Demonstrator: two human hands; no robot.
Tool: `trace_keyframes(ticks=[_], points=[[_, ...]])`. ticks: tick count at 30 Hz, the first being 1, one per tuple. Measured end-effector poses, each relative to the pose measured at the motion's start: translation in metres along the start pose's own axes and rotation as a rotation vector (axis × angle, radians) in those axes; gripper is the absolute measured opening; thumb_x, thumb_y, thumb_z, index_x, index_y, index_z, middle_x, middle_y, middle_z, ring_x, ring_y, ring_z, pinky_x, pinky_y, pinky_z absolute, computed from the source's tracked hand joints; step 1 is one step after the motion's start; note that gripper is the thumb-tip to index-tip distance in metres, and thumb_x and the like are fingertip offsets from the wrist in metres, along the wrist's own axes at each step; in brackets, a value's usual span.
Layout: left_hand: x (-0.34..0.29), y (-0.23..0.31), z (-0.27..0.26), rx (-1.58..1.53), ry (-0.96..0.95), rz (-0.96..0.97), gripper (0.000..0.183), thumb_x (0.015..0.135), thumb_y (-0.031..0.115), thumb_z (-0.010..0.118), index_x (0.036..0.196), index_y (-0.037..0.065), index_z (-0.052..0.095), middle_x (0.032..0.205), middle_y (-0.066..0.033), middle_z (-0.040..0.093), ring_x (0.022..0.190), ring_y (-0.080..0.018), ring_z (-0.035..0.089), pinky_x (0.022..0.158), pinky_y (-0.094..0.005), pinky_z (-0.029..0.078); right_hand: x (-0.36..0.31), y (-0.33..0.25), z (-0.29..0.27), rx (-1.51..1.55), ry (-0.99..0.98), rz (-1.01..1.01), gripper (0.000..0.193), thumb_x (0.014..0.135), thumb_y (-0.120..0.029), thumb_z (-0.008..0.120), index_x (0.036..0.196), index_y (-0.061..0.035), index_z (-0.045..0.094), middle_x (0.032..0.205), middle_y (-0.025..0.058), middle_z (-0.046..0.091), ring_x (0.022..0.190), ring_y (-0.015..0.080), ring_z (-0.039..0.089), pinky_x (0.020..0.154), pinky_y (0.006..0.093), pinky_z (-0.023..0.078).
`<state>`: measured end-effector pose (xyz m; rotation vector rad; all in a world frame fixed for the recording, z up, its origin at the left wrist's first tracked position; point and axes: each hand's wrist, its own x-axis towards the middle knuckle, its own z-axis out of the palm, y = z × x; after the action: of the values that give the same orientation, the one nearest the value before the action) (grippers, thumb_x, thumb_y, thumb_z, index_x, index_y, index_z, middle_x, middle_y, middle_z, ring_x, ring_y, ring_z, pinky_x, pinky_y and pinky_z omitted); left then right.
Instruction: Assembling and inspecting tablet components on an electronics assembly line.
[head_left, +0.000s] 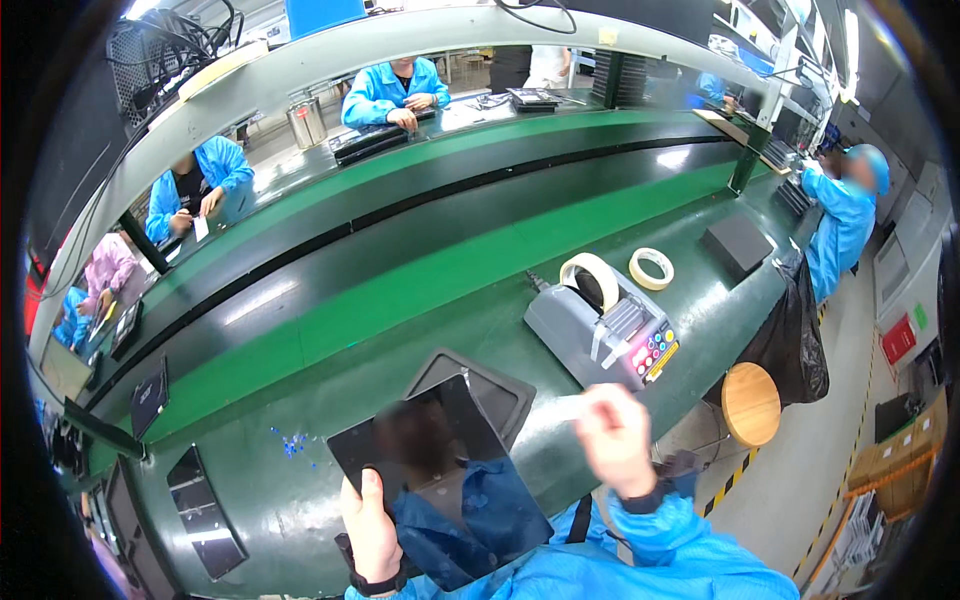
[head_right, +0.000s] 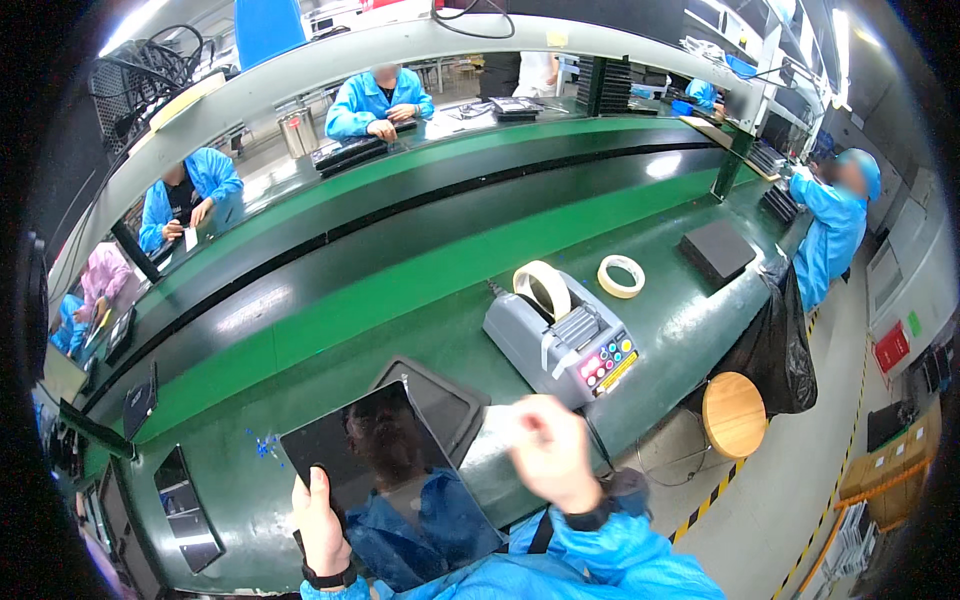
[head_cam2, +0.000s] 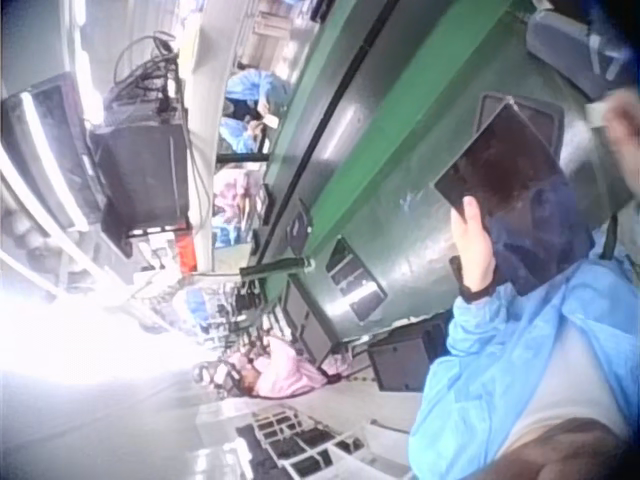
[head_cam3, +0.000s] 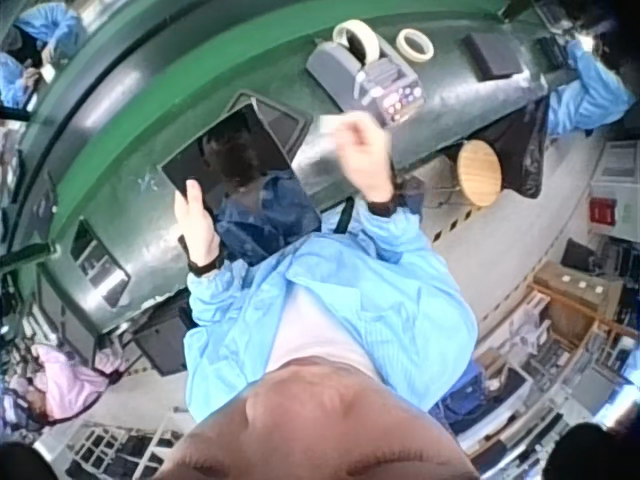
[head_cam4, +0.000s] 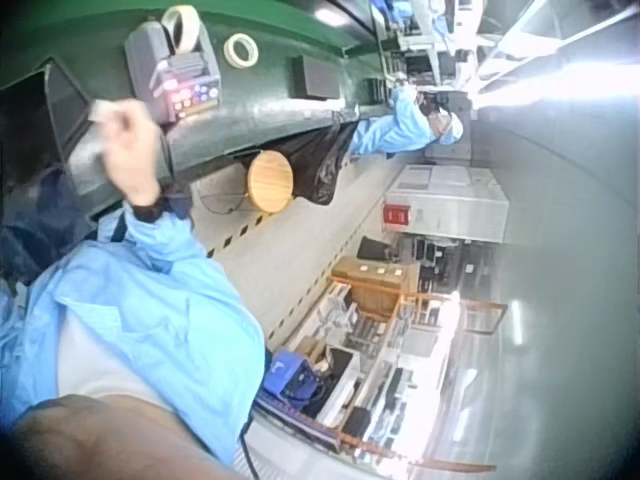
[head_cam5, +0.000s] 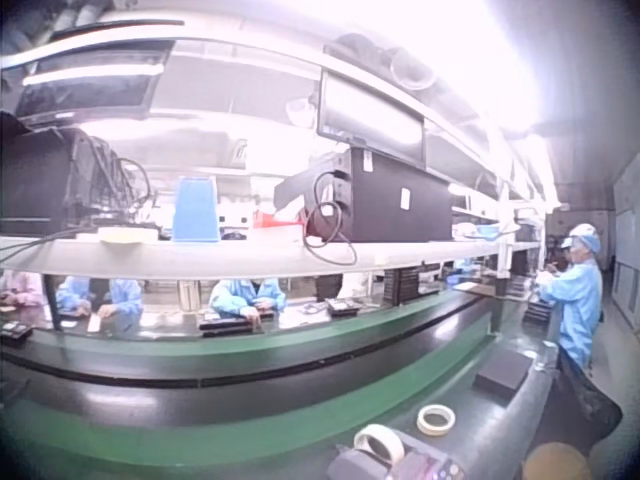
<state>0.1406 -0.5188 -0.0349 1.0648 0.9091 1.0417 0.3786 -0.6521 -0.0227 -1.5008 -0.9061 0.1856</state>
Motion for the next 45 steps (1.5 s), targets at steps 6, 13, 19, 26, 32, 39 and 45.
trace_keyframes(ticks=[6,13,19,26,32,39,45], points=[[-0.002,-0.001,-0.001,0.039,-0.023,0.008,0.028,0.097,0.019,0.049,0.116,-0.001,0.053,0.105,-0.0055,0.059,0.094,-0.0132,0.052,0.085,-0.0277,0.041,0.023,-0.01,0.061,-0.073,-0.302,0.111,0.022,0.084,-0.022,0.068,0.079,-0.002,0.06,0.061,0.002,0.054,0.053,0.0067,0.047,0.05,0.0236,0.04],[-0.004,-0.001,-0.004,0.108,-0.056,0.043,0.029,0.096,0.02,0.05,0.115,-0.001,0.053,0.101,-0.0045,0.057,0.09,-0.012,0.048,0.083,-0.0272,0.039,0.012,-0.002,0.07,-0.219,-0.134,0.148,0.02,0.083,-0.019,0.071,0.083,-0.0009,0.061,0.072,-0.0009,0.059,0.061,0.0045,0.046,0.054,0.0212,0.039],[0.0,-0.009,-0.007,0.067,-0.04,0.012,0.028,0.095,0.019,0.051,0.115,-0.001,0.052,0.102,-0.0045,0.057,0.091,-0.012,0.048,0.083,-0.0273,0.039,0.008,0.014,0.079,0.44,-0.292,0.475,0.021,0.091,-0.02,0.062,0.094,0.0005,0.062,0.083,-0.0019,0.06,0.072,0.0055,0.049,0.066,0.0217,0.042],[0.0,-0.006,-0.007,0.016,-0.051,-0.005,0.029,0.096,0.018,0.05,0.118,-0.001,0.052,0.105,-0.0049,0.058,0.092,-0.0117,0.049,0.084,-0.0271,0.039,0.008,0.025,0.08,0.827,-0.316,0.829,0.023,0.093,-0.023,0.057,0.099,-0.0015,0.062,0.084,0.0033,0.063,0.076,0.009,0.058,0.068,0.0229,0.047],[0.002,-0.007,-0.005,0.04,-0.038,0.013,0.032,0.096,0.019,0.05,0.12,-0.001,0.053,0.111,-0.0072,0.059,0.099,-0.0149,0.053,0.089,-0.0289,0.04,-0.002,0.007,0.075,-0.122,0.118,-0.002,0.014,0.084,-0.009,0.065,0.097,-0.0016,0.064,0.085,0.0091,0.064,0.073,0.0179,0.062,0.065,0.0298,0.05],[-0.002,0.0,0.004,0.073,-0.053,0.039,0.03,0.096,0.015,0.048,0.12,-0.003,0.051,0.11,-0.008,0.059,0.099,-0.0149,0.052,0.089,-0.0291,0.04,0.001,-0.001,0.092,-0.213,0.012,-0.049,0.015,0.083,-0.014,0.067,0.089,-0.0007,0.069,0.081,0.011,0.067,0.07,0.019,0.063,0.065,0.0299,0.049],[-0.006,0.002,0.007,0.089,-0.076,0.024,0.032,0.096,0.017,0.047,0.121,-0.003,0.051,0.111,-0.0092,0.059,0.101,-0.0163,0.052,0.092,-0.03,0.039,0.014,0.011,0.088,-0.014,-0.27,0.349,0.032,0.093,-0.028,0.056,0.09,0.0022,0.066,0.068,0.0026,0.059,0.064,0.0058,0.05,0.058,0.0244,0.041]])
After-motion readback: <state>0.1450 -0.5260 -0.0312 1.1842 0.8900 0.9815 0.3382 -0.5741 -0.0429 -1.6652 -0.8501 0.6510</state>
